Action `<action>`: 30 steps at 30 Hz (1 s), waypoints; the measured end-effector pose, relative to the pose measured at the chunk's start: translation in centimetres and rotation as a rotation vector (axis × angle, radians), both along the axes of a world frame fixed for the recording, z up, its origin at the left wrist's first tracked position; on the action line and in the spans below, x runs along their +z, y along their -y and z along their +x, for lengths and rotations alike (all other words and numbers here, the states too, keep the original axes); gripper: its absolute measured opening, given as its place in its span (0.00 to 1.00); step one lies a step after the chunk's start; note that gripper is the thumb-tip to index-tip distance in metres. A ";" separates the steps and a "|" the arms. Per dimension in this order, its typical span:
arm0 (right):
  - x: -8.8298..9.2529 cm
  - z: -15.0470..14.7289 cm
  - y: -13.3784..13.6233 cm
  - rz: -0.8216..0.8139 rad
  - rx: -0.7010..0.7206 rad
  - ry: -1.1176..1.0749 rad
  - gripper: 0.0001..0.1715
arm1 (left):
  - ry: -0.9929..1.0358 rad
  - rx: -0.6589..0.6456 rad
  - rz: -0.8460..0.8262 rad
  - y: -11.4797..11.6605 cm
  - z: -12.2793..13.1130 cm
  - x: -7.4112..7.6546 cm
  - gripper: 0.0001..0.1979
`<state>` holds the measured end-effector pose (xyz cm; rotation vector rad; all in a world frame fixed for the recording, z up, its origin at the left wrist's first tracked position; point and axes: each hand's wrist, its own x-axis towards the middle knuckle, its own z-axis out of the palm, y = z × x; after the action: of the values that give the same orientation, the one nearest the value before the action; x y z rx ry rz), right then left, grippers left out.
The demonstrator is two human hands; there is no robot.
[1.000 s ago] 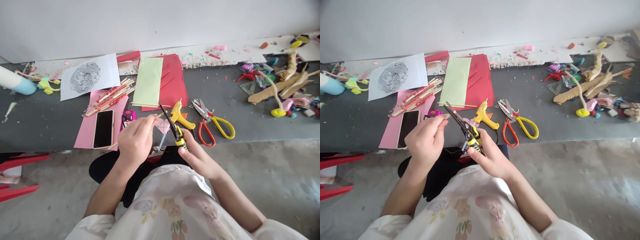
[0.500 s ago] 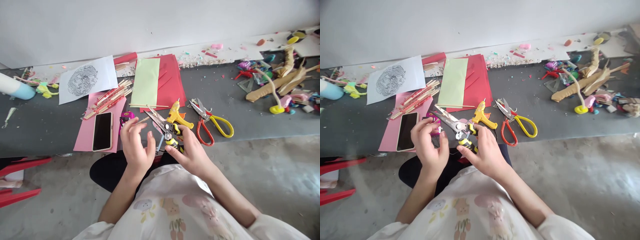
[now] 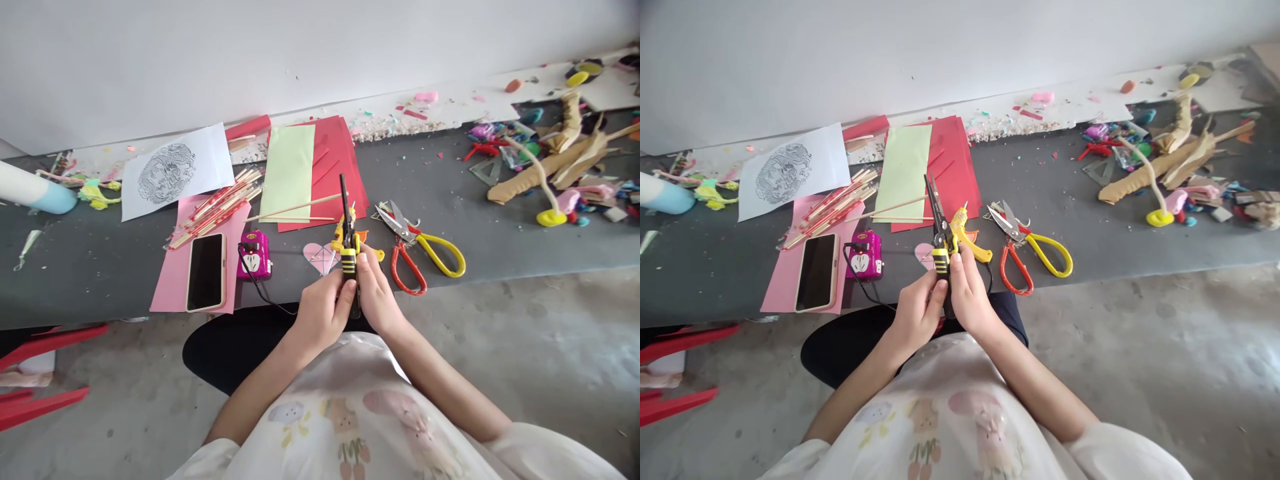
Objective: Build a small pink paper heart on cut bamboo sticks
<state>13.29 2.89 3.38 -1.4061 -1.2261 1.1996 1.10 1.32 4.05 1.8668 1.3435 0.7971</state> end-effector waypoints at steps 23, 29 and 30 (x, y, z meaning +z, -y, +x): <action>-3.3 0.3 -0.3 -0.107 0.011 0.160 0.17 | -0.055 0.224 -0.005 0.1 2.2 -3.1 0.24; -4.1 0.4 -0.5 -0.198 0.003 0.147 0.17 | -0.088 0.211 -0.044 0.0 2.5 -3.1 0.22; -4.2 0.5 -0.7 -0.198 0.002 0.131 0.16 | -0.079 0.204 -0.047 0.0 2.4 -3.1 0.22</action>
<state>13.80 3.54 -0.84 -1.6516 -1.2232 1.2747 3.51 1.35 0.94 1.7604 1.6079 0.7925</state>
